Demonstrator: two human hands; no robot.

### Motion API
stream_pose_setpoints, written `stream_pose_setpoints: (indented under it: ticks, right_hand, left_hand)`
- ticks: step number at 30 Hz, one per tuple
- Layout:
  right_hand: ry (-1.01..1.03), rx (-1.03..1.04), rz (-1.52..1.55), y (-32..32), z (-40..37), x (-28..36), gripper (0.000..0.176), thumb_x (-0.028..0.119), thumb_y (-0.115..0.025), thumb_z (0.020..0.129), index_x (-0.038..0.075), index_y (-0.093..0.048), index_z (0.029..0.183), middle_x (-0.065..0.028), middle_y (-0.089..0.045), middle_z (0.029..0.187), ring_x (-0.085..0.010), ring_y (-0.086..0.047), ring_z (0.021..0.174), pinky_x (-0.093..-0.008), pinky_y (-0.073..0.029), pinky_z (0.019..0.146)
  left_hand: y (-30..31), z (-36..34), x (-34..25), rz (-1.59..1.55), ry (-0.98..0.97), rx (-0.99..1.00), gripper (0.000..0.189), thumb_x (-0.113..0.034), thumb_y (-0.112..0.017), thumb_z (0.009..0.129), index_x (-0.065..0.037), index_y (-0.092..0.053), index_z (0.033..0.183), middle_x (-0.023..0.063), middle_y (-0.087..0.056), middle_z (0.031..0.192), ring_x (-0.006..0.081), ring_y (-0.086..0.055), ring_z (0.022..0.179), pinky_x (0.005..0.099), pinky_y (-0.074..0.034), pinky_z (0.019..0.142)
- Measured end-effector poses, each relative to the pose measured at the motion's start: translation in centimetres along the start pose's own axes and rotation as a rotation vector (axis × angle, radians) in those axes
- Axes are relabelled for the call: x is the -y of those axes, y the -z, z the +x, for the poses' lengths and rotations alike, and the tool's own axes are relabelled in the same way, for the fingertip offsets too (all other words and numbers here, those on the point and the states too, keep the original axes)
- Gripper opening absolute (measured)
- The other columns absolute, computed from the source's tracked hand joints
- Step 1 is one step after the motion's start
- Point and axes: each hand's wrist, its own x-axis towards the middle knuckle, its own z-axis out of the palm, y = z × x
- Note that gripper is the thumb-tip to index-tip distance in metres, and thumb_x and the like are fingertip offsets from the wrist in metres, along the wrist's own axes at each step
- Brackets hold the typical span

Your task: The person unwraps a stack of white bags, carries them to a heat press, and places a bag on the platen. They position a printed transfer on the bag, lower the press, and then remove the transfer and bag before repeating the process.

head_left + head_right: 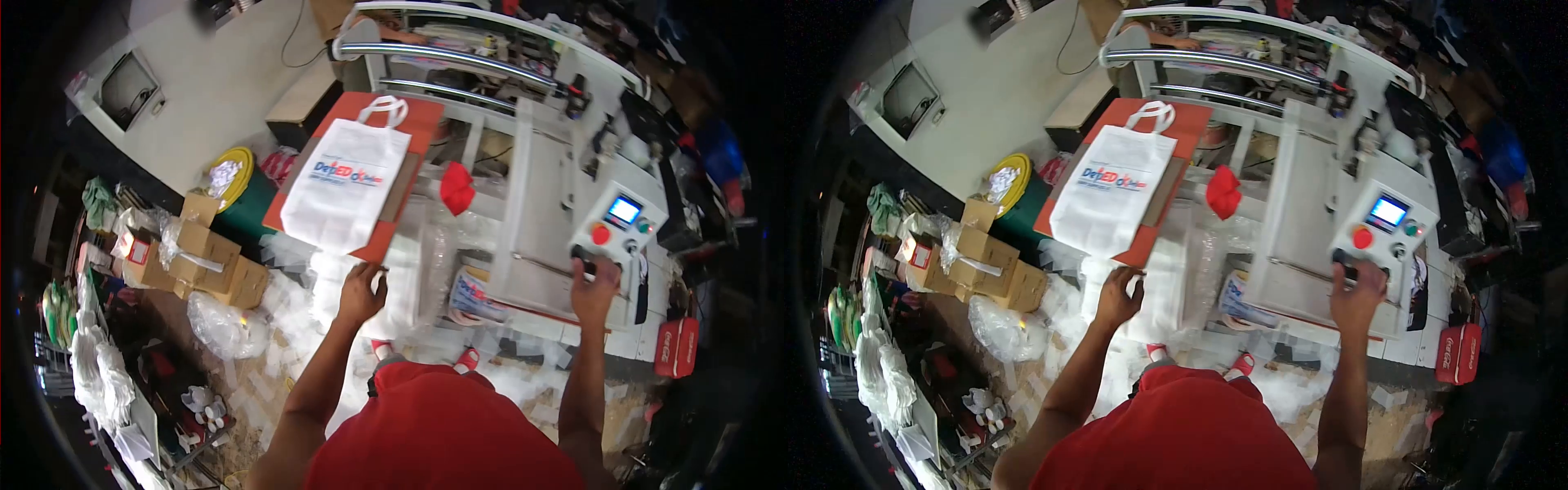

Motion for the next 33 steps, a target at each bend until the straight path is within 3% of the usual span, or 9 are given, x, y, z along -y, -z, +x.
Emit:
stream_pose_setpoints:
  ticks: [6, 14, 19, 23, 24, 25, 28, 30, 33]
  right_hand:
    - [0.017, -0.074, -0.072, -2.1, -1.0, -1.5, 0.020, 0.009, -0.065, 0.089, 0.005, -0.059, 0.108, -0.0155, -0.062, 0.108, -0.0405, -0.052, 0.116, -0.0542, -0.035, 0.103]
    - [-0.076, -0.115, -0.099, -2.4, -1.5, -1.9, 0.022, 0.003, -0.061, 0.092, 0.006, -0.055, 0.113, -0.0190, -0.065, 0.111, -0.0445, -0.049, 0.128, -0.0499, -0.046, 0.096]
    - [0.001, -0.127, -0.166, -2.3, -1.6, -2.4, 0.026, 0.004, -0.063, 0.092, 0.006, -0.053, 0.116, -0.0177, -0.066, 0.111, -0.0405, -0.051, 0.128, -0.0477, -0.046, 0.097]
    - [-0.070, -0.102, -0.120, -2.2, -1.5, -2.1, 0.031, 0.004, -0.065, 0.091, 0.004, -0.053, 0.120, -0.0167, -0.066, 0.108, -0.0370, -0.057, 0.118, -0.0453, -0.046, 0.096]
    - [-0.067, -0.136, -0.087, -2.2, -1.6, -1.9, 0.033, 0.004, -0.065, 0.090, 0.003, -0.053, 0.121, -0.0164, -0.066, 0.107, -0.0356, -0.058, 0.114, -0.0441, -0.046, 0.096]
    - [-0.189, -0.109, -0.092, -2.0, -1.3, -1.5, 0.038, 0.009, -0.070, 0.088, 0.001, -0.053, 0.121, -0.0169, -0.063, 0.109, -0.0343, -0.058, 0.108, -0.0441, -0.045, 0.093]
    - [-0.156, -0.385, -0.493, -3.2, -1.4, 4.7, 0.041, 0.013, -0.073, 0.086, 0.000, -0.053, 0.120, -0.0170, -0.060, 0.111, -0.0326, -0.057, 0.106, -0.0430, -0.045, 0.090]
    - [-0.296, -0.299, -0.192, -7.0, -3.8, 10.4, 0.038, 0.021, -0.075, 0.087, 0.000, -0.057, 0.113, -0.0142, -0.062, 0.106, -0.0300, -0.059, 0.094, -0.0399, -0.046, 0.085]
    - [-0.411, 0.170, 0.296, -16.4, -10.2, 18.0, 0.027, 0.010, -0.069, 0.087, 0.001, -0.058, 0.110, -0.0113, -0.061, 0.094, -0.0249, -0.057, 0.083, -0.0383, -0.048, 0.076]
  left_hand:
    - [1.4, 11.3, 10.6, 0.042, -0.024, 0.041, 0.023, -0.013, -0.069, 0.081, -0.007, -0.066, 0.102, 0.0158, -0.064, 0.103, 0.0383, -0.060, 0.099, 0.0441, -0.051, 0.086]
    - [-1.4, 18.8, 14.9, 0.314, -0.135, 0.265, 0.045, -0.042, -0.080, 0.074, -0.011, -0.068, 0.105, 0.0102, -0.061, 0.108, 0.0308, -0.061, 0.102, 0.0484, -0.047, 0.085]
    - [-2.4, 20.9, 17.1, 0.323, -0.078, 0.380, 0.025, -0.032, -0.072, 0.079, -0.011, -0.072, 0.094, 0.0098, -0.067, 0.102, 0.0300, -0.064, 0.097, 0.0485, -0.046, 0.089]
    - [2.2, 21.9, 23.4, 0.093, 0.127, -0.030, 0.019, -0.025, -0.065, 0.080, -0.009, -0.071, 0.075, 0.0119, -0.071, 0.085, 0.0325, -0.068, 0.080, 0.0439, -0.054, 0.073]
    - [3.4, 21.7, 27.4, 0.147, 0.214, -0.120, 0.022, -0.027, -0.064, 0.080, -0.007, -0.072, 0.077, 0.0138, -0.071, 0.085, 0.0362, -0.069, 0.078, 0.0450, -0.055, 0.072]
    - [6.0, 21.4, 31.1, 0.206, 0.506, 0.053, 0.027, -0.030, -0.063, 0.081, -0.005, -0.073, 0.084, 0.0164, -0.072, 0.090, 0.0378, -0.069, 0.084, 0.0457, -0.055, 0.076]
    - [13.0, 15.0, 39.7, 0.274, 0.633, -0.193, 0.037, -0.037, -0.063, 0.081, -0.001, -0.072, 0.088, 0.0214, -0.071, 0.088, 0.0414, -0.069, 0.086, 0.0480, -0.054, 0.079]
    - [16.0, 8.9, 44.1, 0.404, 0.760, -0.176, 0.046, -0.043, -0.060, 0.082, 0.001, -0.071, 0.088, 0.0246, -0.069, 0.085, 0.0453, -0.067, 0.086, 0.0514, -0.052, 0.077]
    - [16.2, -2.2, 48.0, 0.513, 0.893, -0.130, 0.052, -0.048, -0.056, 0.082, 0.001, -0.071, 0.084, 0.0263, -0.069, 0.084, 0.0468, -0.067, 0.080, 0.0543, -0.052, 0.072]
